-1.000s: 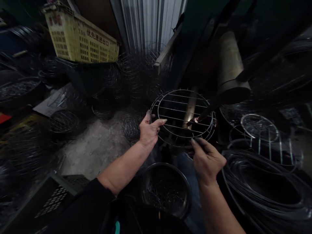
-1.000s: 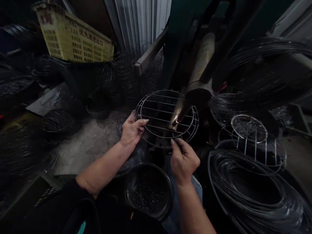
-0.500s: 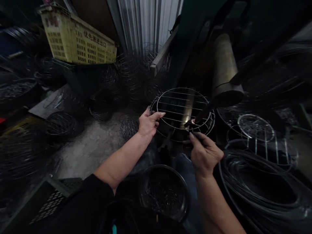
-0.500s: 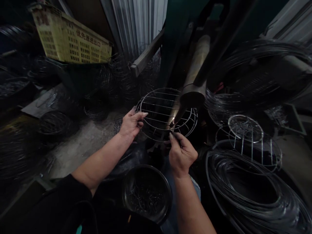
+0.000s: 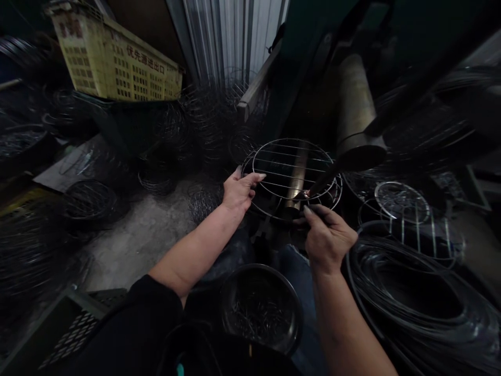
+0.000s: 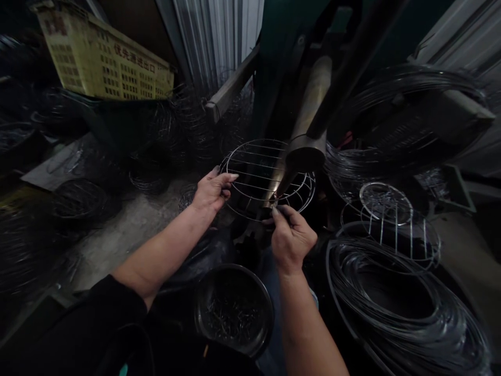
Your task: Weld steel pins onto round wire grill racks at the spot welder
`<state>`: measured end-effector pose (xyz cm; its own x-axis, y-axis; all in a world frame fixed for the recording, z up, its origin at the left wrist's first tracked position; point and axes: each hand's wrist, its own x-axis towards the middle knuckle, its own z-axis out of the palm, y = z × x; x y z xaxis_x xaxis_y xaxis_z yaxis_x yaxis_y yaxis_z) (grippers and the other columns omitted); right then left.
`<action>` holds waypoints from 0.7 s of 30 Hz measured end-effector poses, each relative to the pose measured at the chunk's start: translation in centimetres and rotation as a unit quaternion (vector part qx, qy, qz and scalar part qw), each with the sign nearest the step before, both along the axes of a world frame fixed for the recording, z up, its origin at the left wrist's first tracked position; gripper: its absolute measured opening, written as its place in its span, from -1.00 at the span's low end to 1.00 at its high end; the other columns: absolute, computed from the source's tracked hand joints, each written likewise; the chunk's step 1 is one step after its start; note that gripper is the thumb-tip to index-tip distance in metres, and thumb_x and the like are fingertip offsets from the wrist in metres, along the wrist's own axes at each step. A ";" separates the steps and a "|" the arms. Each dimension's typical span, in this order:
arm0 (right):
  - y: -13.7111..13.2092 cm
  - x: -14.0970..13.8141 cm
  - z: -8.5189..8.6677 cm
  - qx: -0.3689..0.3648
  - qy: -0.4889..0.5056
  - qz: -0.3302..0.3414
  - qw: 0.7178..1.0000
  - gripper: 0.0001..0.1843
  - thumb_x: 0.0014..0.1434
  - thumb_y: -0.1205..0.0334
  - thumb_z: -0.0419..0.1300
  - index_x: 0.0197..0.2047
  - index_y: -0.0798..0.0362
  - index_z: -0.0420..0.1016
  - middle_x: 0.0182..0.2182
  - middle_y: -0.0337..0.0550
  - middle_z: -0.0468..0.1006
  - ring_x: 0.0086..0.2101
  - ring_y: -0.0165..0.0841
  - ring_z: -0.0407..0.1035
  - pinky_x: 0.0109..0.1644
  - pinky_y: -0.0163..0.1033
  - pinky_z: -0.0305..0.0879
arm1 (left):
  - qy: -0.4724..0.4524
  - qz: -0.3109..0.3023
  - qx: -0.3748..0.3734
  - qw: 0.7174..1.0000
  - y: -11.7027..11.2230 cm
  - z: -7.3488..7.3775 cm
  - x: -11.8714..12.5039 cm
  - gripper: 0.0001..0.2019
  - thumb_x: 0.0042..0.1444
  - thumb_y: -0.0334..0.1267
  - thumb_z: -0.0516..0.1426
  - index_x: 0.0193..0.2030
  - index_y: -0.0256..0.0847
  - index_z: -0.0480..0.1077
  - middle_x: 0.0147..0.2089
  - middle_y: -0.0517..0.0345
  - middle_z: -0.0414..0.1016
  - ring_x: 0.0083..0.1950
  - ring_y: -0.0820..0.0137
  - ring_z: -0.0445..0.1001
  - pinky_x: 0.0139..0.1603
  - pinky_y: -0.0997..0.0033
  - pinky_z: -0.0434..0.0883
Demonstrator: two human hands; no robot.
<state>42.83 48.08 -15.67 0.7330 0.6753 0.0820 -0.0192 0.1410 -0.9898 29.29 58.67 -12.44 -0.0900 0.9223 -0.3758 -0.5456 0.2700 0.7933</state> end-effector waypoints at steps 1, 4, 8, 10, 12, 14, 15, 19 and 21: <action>0.2 0.0 0.1 -0.002 0.007 0.002 1.000 -0.74 -0.12 0.15 0.44 -0.36 0.13 0.63 -0.59 -0.23 0.56 -0.62 -0.37 0.46 -0.57 -0.36 0.35 | 0.002 0.000 -0.002 1.000 0.1 0.0 0.1 -0.43 -0.34 -0.55 0.35 -0.07 -0.25 0.46 -0.53 0.37 0.30 -0.54 0.63 0.19 -0.56 0.60 -0.04; 0.6 0.0 0.4 -0.009 0.024 0.010 1.000 -0.73 -0.13 0.14 0.44 -0.37 0.13 0.62 -0.62 -0.23 0.55 -0.64 -0.36 0.45 -0.60 -0.36 0.34 | 0.008 0.000 -0.006 1.000 0.6 -0.1 0.3 -0.42 -0.31 -0.56 0.35 -0.04 -0.26 0.48 -0.55 0.38 0.29 -0.56 0.64 0.17 -0.57 0.61 -0.04; 0.7 0.4 0.6 -0.015 0.028 0.019 0.999 -0.73 -0.14 0.12 0.43 -0.38 0.13 0.62 -0.61 -0.22 0.55 -0.64 -0.36 0.44 -0.61 -0.35 0.33 | 0.016 0.004 -0.002 1.000 1.0 -0.2 0.4 -0.41 -0.28 -0.57 0.34 0.00 -0.29 0.47 -0.57 0.39 0.28 -0.57 0.64 0.17 -0.59 0.61 -0.04; 0.3 0.8 0.4 -0.033 0.005 0.037 0.999 -0.71 -0.11 0.11 0.43 -0.35 0.14 0.63 -0.59 -0.22 0.56 -0.63 -0.38 0.44 -0.61 -0.37 0.31 | 0.015 0.004 -0.002 1.000 1.0 -0.3 0.5 -0.37 -0.28 -0.57 0.34 0.05 -0.29 0.46 -0.57 0.38 0.29 -0.57 0.63 0.18 -0.59 0.62 -0.04; -0.2 1.2 0.2 -0.062 -0.037 0.054 0.996 -0.67 -0.08 0.09 0.42 -0.29 0.14 0.66 -0.59 -0.23 0.57 -0.63 -0.40 0.42 -0.62 -0.38 0.28 | 0.014 0.007 -0.009 1.000 1.0 -0.4 0.5 -0.31 -0.28 -0.58 0.34 0.12 -0.30 0.44 -0.57 0.38 0.30 -0.58 0.62 0.19 -0.59 0.62 -0.03; -0.5 1.4 0.0 -0.080 -0.065 0.051 0.993 -0.65 -0.05 0.08 0.41 -0.25 0.16 0.67 -0.58 -0.23 0.57 -0.64 -0.41 0.41 -0.62 -0.38 0.28 | 0.014 0.012 -0.015 1.000 1.0 -0.5 0.6 -0.23 -0.27 -0.58 0.34 0.20 -0.30 0.40 -0.56 0.37 0.32 -0.58 0.62 0.20 -0.60 0.62 -0.03; -0.6 1.4 0.0 -0.081 -0.064 0.046 0.994 -0.65 -0.06 0.07 0.41 -0.26 0.16 0.66 -0.59 -0.22 0.57 -0.65 -0.40 0.41 -0.62 -0.38 0.28 | 0.014 0.016 -0.017 1.000 1.1 -0.5 0.7 -0.20 -0.27 -0.58 0.35 0.24 -0.30 0.37 -0.56 0.37 0.32 -0.57 0.62 0.20 -0.60 0.62 -0.03; -0.5 0.8 -0.2 -0.053 -0.002 0.034 0.998 -0.65 -0.13 0.07 0.44 -0.32 0.15 0.63 -0.60 -0.24 0.54 -0.66 -0.37 0.44 -0.65 -0.37 0.29 | 0.002 0.015 -0.010 1.000 1.1 -0.4 0.7 -0.18 -0.29 -0.59 0.36 0.24 -0.29 0.37 -0.56 0.37 0.32 -0.57 0.62 0.18 -0.61 0.63 -0.05; -0.2 0.6 -0.4 -0.044 0.021 0.028 0.998 -0.63 -0.17 0.06 0.45 -0.33 0.14 0.61 -0.61 -0.26 0.53 -0.67 -0.35 0.44 -0.64 -0.35 0.31 | -0.001 0.016 -0.007 1.000 1.0 -0.3 0.7 -0.24 -0.27 -0.60 0.35 0.18 -0.29 0.40 -0.56 0.38 0.30 -0.57 0.63 0.16 -0.61 0.64 -0.05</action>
